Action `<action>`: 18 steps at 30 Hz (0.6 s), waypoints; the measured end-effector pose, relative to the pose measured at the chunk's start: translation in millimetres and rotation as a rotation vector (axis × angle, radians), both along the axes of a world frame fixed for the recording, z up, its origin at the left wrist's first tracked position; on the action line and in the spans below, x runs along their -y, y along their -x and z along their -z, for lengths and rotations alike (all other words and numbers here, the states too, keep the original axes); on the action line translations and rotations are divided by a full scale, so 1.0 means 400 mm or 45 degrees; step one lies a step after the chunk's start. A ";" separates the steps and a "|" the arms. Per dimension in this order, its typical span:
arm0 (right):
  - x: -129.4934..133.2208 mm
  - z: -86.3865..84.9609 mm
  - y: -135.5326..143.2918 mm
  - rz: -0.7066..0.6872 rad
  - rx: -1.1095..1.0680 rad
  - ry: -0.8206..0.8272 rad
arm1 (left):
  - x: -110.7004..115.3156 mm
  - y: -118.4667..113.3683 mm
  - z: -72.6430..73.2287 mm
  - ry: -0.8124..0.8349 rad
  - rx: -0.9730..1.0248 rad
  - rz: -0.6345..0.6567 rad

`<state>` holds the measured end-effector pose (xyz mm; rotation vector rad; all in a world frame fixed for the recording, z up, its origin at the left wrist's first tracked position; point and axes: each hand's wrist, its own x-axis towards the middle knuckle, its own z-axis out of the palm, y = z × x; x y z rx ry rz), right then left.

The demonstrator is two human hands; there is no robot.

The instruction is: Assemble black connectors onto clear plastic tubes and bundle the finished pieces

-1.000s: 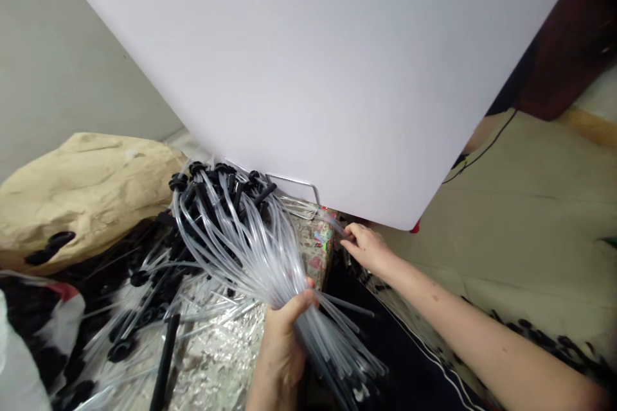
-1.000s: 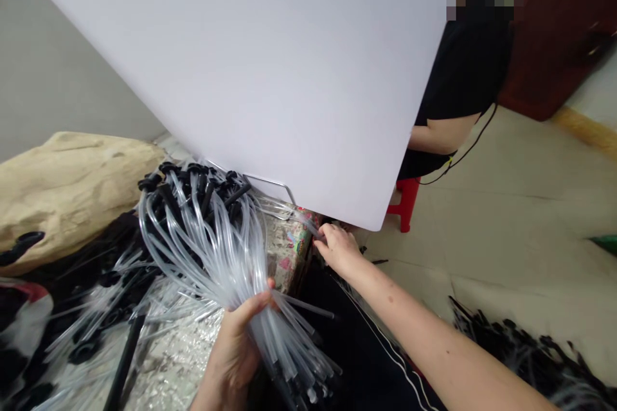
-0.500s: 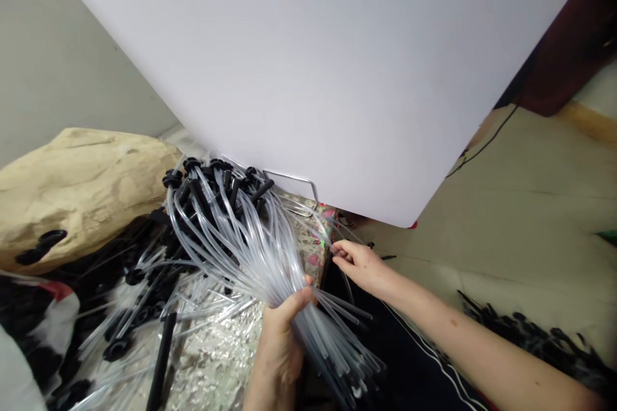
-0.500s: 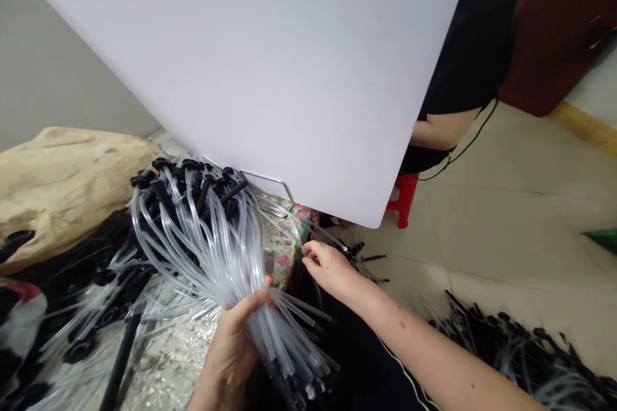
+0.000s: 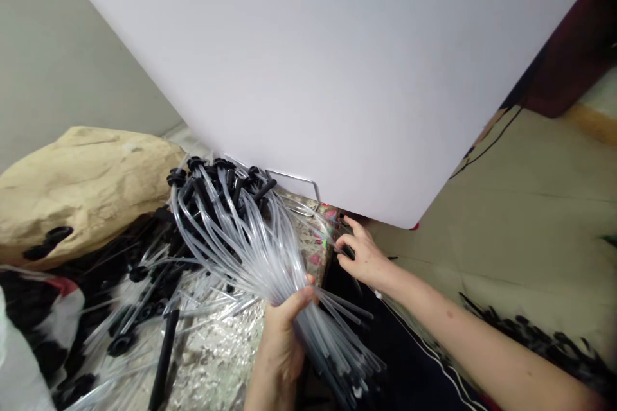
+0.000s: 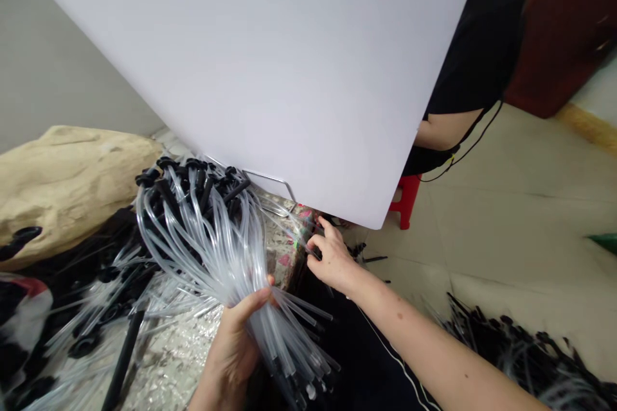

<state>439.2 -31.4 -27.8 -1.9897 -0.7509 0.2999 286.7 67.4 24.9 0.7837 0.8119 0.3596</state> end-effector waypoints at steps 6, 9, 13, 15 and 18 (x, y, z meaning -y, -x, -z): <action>0.001 -0.039 -0.019 -0.092 -0.440 0.001 | 0.001 0.000 -0.001 -0.017 0.003 0.004; 0.021 -0.077 -0.020 -0.129 -0.675 -0.046 | 0.002 -0.001 0.000 -0.043 0.022 0.014; 0.036 -0.099 -0.023 -0.166 -0.973 -0.201 | 0.004 -0.001 -0.001 -0.060 0.016 0.008; 0.037 -0.096 -0.024 -0.177 -1.124 -0.286 | 0.004 -0.001 -0.003 -0.063 0.015 0.010; 0.036 -0.090 -0.025 -0.169 -1.249 -0.320 | 0.005 -0.002 -0.005 -0.064 0.017 0.000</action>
